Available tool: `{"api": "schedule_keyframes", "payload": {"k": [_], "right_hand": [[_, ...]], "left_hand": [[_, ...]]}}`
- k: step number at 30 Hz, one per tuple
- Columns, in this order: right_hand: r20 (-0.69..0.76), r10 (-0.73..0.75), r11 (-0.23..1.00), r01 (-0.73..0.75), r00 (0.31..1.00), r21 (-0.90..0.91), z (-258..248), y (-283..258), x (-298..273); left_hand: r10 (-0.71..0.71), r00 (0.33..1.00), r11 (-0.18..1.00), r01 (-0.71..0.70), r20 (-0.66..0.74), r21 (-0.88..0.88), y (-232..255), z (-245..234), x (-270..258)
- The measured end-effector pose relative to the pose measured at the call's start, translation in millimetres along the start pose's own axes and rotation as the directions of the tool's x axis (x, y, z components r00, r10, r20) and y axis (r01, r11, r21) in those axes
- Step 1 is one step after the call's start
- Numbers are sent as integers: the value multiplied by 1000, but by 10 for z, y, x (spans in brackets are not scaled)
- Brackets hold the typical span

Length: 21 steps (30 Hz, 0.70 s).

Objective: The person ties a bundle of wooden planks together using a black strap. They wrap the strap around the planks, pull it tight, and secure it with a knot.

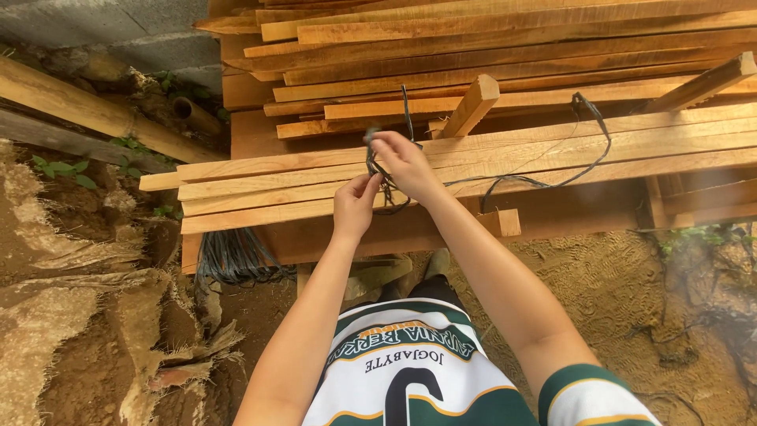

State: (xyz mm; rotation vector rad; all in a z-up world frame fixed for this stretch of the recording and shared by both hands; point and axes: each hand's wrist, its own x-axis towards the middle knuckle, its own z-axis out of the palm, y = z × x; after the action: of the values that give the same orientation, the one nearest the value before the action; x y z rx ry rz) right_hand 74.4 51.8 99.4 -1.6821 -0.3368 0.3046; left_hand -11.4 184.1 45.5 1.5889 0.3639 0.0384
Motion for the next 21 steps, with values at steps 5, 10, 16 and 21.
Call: {"api": "schedule_keyframes", "payload": {"k": [5, 10, 16, 21], "right_hand": [[-109, -30, 995, 40, 994, 89, -127, 480, -406], [16, 110, 962, -102, 994, -252, -91, 528, -717], [1, 102, 946, -96, 995, -311, 133, 471, -649], [39, 97, 944, -79, 995, -319, 336, 350, -577]], "left_hand": [[-4, 998, 1000, 4, -65, 8, 20, -128, -10], [-44, 987, 994, 29, -153, -101, 48, -148, -58], [-145, 989, 969, 137, -24, -204, -41, -191, -198], [-180, 982, 978, 172, -58, -118, 56, -75, -288]]}}
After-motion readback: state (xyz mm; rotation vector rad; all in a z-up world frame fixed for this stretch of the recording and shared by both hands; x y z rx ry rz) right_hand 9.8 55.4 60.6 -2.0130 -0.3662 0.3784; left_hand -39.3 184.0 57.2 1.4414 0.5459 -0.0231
